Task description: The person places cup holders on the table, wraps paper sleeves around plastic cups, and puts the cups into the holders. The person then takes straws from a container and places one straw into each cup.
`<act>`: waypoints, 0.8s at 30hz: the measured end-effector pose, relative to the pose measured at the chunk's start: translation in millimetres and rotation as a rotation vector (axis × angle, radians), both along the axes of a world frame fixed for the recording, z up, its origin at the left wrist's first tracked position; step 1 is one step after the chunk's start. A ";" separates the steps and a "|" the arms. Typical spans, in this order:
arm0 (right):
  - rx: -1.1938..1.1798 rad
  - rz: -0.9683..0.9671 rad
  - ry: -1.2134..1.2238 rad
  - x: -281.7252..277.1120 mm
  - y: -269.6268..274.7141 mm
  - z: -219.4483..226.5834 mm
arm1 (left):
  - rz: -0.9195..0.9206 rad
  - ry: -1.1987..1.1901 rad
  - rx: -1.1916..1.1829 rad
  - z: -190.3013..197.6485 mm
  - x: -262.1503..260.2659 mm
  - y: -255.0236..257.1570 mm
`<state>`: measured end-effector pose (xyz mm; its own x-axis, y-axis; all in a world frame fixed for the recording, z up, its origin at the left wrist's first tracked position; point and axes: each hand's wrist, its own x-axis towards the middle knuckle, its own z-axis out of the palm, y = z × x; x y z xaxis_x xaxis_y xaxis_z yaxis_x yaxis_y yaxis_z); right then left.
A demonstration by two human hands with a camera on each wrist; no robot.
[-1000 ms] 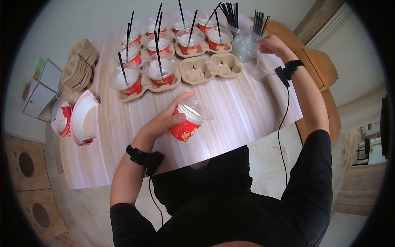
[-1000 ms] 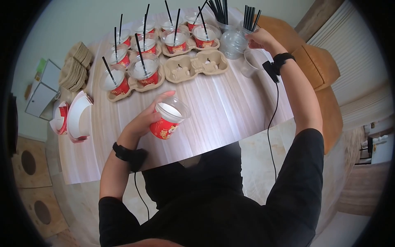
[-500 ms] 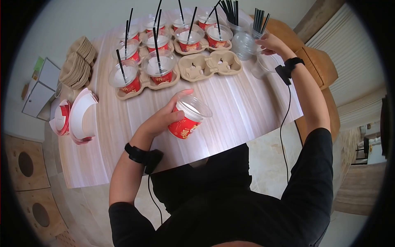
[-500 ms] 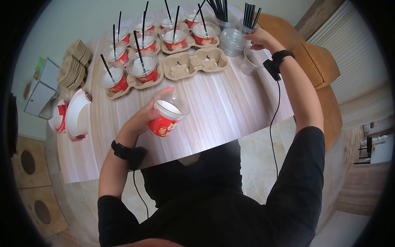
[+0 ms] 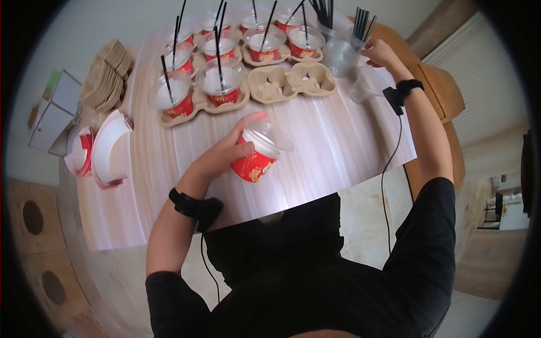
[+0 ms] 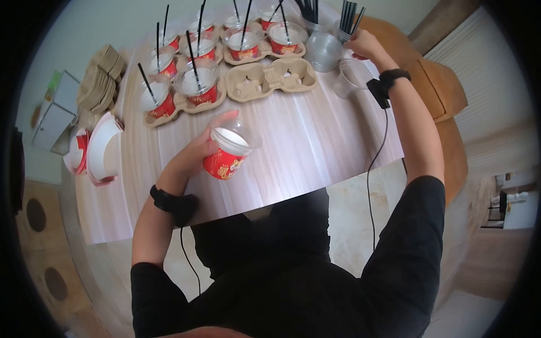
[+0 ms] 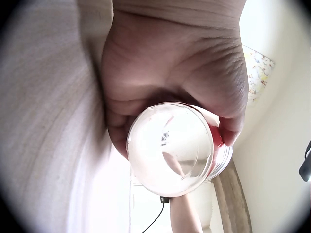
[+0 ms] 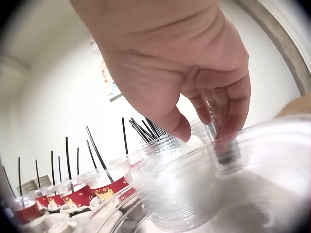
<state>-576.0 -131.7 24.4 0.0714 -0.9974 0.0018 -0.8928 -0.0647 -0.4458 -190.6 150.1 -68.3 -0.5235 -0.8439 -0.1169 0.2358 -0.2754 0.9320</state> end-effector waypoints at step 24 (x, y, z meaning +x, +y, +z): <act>0.580 0.761 -1.315 176.7 204.9 -58.5 | 0.407 0.177 -0.251 3.5 -5.9 -5.3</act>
<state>-399.4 73.2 -34.1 0.7740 -0.6229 0.1133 0.2609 0.1507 -0.9535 -196.5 144.8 -64.8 -0.1402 -0.9742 0.1770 0.4379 0.0993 0.8935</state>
